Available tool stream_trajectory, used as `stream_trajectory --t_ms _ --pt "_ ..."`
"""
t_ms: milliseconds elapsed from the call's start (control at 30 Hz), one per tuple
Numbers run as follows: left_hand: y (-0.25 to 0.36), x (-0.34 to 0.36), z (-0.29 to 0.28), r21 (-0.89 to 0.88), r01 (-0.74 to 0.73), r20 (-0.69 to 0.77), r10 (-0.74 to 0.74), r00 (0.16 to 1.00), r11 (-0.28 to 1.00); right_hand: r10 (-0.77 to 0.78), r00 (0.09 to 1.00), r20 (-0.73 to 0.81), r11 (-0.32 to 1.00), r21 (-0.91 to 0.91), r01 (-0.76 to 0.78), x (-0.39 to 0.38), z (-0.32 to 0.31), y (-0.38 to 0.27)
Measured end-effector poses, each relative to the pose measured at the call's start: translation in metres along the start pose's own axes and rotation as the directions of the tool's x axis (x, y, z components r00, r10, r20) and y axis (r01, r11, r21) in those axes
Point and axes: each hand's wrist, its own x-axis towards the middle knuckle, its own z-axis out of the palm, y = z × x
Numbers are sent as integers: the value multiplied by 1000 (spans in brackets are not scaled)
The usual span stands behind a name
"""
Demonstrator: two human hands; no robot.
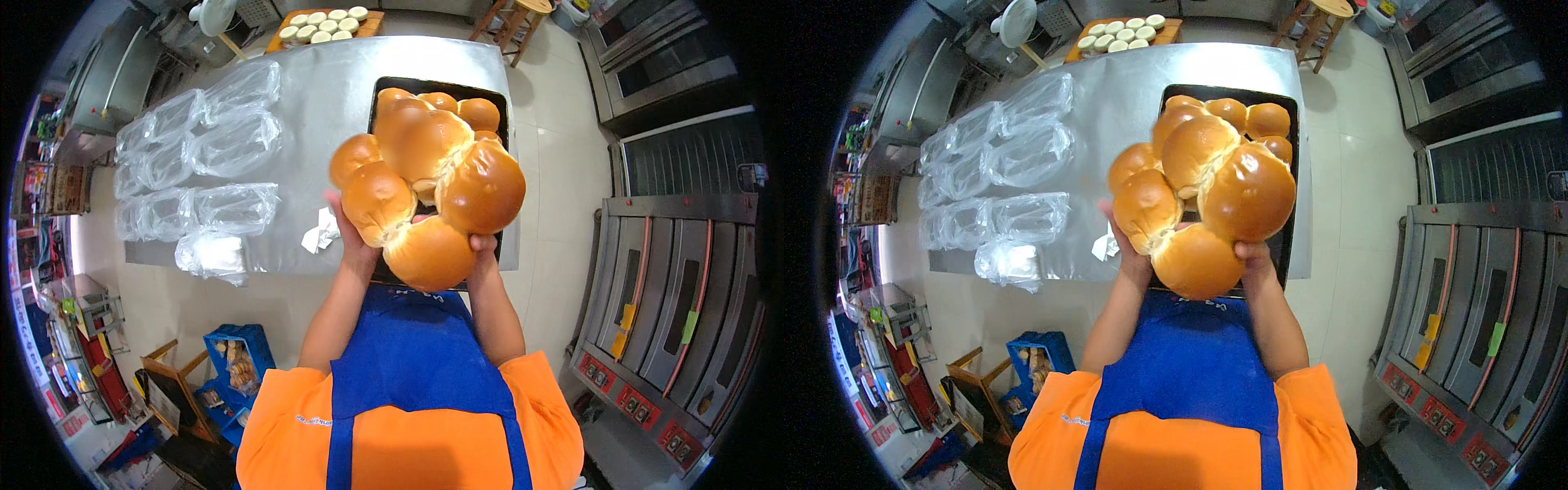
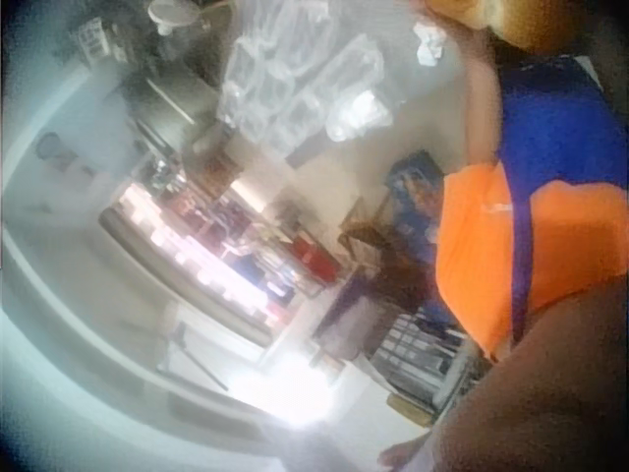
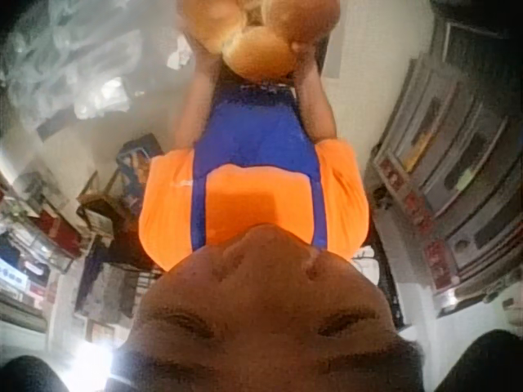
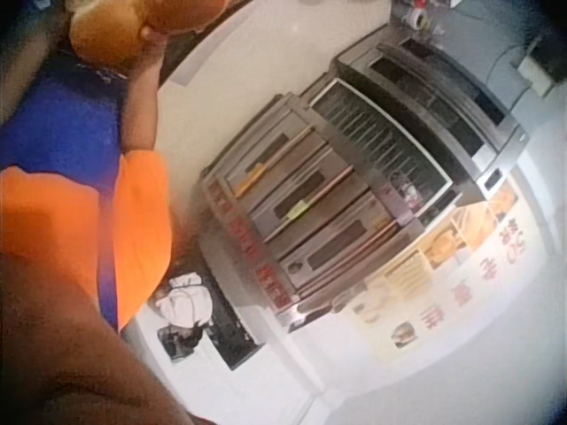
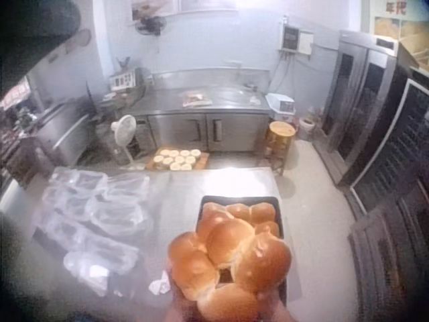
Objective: The person picks up a tray of baked bread rolls from a rack, brings it to a counter, and pulls the rolls apart by hand to arrange them on a plastic-covered surface.
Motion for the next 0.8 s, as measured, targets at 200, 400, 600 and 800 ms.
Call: stream_trajectory --t_ms 200,400,600,800 --pt "45 26 -26 432 -223 -32 262 965 874 84 989 122 944 -327 -40 -44 -9 -58" --pt "113 13 -31 173 -106 118 86 989 979 451 885 -119 452 -824 -341 -62 -86 -94" --pt "62 0 13 328 -4 200 -65 978 945 447 894 -46 449 -852 -268 19 -105 -40" --pt "31 -34 29 242 -4 396 -94 913 970 -220 952 -214 975 -19 222 23 -9 -16"
